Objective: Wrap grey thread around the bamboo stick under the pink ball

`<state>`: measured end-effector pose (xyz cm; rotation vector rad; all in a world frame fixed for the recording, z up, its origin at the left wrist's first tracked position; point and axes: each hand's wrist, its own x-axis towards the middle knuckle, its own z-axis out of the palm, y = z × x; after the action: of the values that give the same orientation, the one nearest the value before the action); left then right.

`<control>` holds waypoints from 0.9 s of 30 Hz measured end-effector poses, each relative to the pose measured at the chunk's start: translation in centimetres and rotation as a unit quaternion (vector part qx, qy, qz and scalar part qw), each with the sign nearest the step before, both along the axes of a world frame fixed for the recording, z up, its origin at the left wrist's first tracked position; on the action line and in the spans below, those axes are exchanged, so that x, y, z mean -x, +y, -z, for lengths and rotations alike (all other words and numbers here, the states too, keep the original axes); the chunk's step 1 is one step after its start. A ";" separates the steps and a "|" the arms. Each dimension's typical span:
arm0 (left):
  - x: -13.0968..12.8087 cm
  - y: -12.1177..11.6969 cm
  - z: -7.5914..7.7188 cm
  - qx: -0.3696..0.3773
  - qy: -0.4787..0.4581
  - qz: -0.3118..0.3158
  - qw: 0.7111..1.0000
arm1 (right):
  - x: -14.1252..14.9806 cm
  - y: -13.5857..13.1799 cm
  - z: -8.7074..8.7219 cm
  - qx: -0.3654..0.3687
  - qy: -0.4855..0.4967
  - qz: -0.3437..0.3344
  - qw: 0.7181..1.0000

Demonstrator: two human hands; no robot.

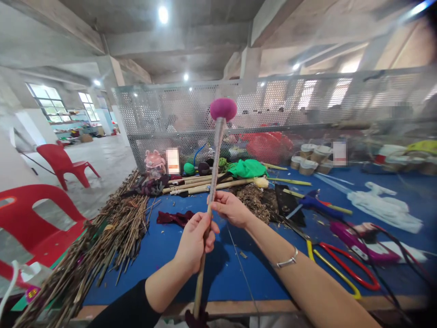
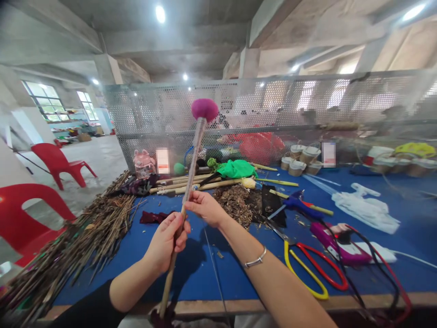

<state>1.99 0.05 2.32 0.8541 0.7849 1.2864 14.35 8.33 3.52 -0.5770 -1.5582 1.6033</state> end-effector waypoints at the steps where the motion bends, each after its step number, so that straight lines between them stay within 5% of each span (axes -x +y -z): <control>1: -0.2 0.2 -0.3 -0.006 0.003 -0.006 1.000 | 0.2 0.0 -0.5 -0.006 0.002 0.007 1.000; 5: -0.4 2.0 -1.3 -0.025 0.089 -0.050 0.994 | 0.8 0.4 -1.6 -0.055 -0.040 0.046 0.997; 12: 0.2 5.1 -1.0 -0.068 0.181 -0.082 0.978 | 0.0 1.9 -0.4 -0.084 -0.065 0.128 0.986; 19: -0.2 4.2 -0.2 -0.040 0.075 -0.012 0.996 | -0.7 1.4 0.4 0.016 -0.017 0.016 1.000; 22: 0.5 3.7 0.6 -0.045 0.087 0.017 0.995 | -0.2 0.9 0.4 0.005 -0.024 0.024 0.999; 27: 1.6 3.8 1.5 -0.100 0.177 -0.071 0.976 | 0.4 0.8 0.8 -0.030 -0.065 0.078 0.994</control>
<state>0.40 3.82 0.83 1.2306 1.0230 1.3742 13.93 9.10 2.70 -0.7646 -1.6087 1.4203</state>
